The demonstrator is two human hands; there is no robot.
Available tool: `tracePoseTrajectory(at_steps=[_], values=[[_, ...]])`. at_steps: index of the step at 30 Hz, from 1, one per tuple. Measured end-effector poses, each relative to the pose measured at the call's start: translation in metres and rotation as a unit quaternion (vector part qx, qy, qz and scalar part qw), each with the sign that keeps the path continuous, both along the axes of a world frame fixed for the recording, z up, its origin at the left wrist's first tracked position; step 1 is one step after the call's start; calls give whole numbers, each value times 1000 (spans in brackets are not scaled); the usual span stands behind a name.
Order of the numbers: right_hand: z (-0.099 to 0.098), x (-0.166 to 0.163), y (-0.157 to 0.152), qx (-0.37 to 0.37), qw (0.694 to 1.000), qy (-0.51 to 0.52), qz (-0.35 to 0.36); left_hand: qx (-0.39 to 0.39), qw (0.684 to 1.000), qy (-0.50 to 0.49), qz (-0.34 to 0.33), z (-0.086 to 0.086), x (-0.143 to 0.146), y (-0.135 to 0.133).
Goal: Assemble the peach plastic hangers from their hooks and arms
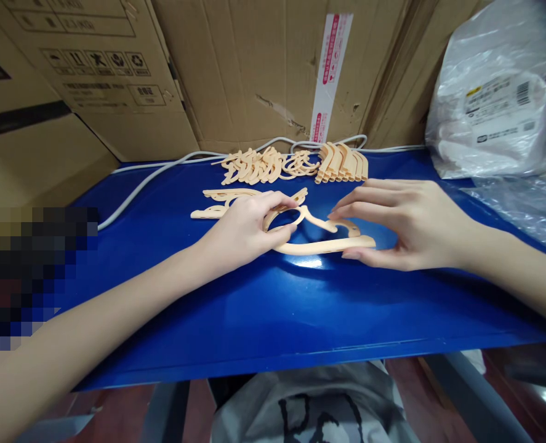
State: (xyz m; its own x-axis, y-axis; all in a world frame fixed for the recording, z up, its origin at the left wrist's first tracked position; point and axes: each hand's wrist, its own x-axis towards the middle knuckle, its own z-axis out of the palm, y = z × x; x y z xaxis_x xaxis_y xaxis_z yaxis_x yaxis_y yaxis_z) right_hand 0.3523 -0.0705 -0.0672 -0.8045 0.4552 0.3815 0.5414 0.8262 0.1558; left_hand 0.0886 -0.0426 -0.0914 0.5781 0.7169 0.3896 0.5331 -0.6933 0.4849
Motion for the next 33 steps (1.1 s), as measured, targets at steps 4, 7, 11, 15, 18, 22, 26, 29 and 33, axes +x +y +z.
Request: tracePoseTrajectory(at_steps=[4,7,11,15,18,22,26,29,33], values=[[-3,-2,1,-85,996,13,33,11,1000,8,-5,0,0,0],[-5,-4,1,-139,989,29,49,10,1000,12,-9,0,0,0],[-7,-7,-1,-199,977,47,57,-5,1000,4,-14,0,1,-1],[-8,-9,-3,-238,967,59,64,-26,1000,0,3,0,2,-1],[-9,-10,-4,-256,962,62,75,-37,999,-7,7,0,3,-1],[-12,-8,0,-242,966,64,65,-49,999,-14,6,-1,3,-1],[-15,-6,8,-212,975,62,31,-63,998,-17,6,-2,2,1],[-18,-4,13,-201,978,50,24,-70,997,-19,-5,-2,0,3],[-22,-4,17,-194,980,42,19,-84,996,-18,-18,-2,-1,4]])
